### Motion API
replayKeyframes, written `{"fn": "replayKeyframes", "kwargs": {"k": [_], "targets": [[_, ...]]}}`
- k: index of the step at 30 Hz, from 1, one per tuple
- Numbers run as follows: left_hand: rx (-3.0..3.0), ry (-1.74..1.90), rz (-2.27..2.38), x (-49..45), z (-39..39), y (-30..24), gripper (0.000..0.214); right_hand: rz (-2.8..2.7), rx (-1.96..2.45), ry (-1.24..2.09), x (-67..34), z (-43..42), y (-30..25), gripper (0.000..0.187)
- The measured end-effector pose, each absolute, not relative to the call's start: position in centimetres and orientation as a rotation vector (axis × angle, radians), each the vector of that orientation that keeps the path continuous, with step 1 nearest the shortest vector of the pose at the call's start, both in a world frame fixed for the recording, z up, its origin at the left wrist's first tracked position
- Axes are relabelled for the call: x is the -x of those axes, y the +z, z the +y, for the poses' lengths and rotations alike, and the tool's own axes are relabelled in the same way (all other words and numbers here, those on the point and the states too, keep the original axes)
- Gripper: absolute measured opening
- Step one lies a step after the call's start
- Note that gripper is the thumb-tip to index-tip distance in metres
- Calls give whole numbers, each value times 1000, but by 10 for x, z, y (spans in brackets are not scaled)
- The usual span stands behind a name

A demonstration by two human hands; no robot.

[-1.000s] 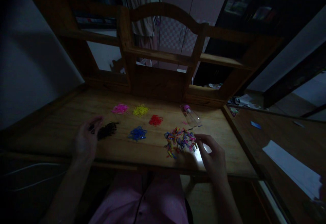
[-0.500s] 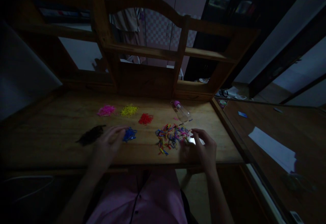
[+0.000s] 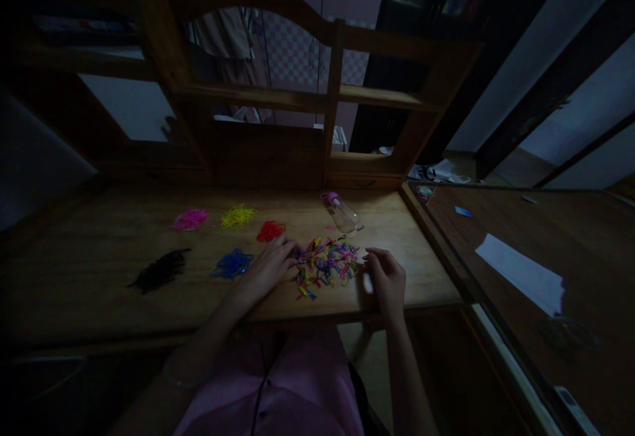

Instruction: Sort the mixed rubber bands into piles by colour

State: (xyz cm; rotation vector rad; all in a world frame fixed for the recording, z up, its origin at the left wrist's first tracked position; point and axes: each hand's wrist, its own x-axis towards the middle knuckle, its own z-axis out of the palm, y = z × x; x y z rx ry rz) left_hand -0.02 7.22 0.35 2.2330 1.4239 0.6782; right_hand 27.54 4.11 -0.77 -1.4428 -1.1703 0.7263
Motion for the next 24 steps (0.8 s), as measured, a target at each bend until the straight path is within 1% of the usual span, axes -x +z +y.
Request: {"fn": "replayKeyframes", "kwargs": {"k": [5,8,17,24], "targets": [[-2175,726,1417,-1,76,2,10,-1202,1451,700,-274,41,-8,29],[-2124,712,1418,0,79,2,7,-1214,1444,693,-274,41,-10,30],[-2128,707,1386,6,73,5,11,-1250,1469,662,-273,41,-10,32],[-2045,923,1327,21,58,21,11,-1238,1456,694,-273,41,-8,27]]}}
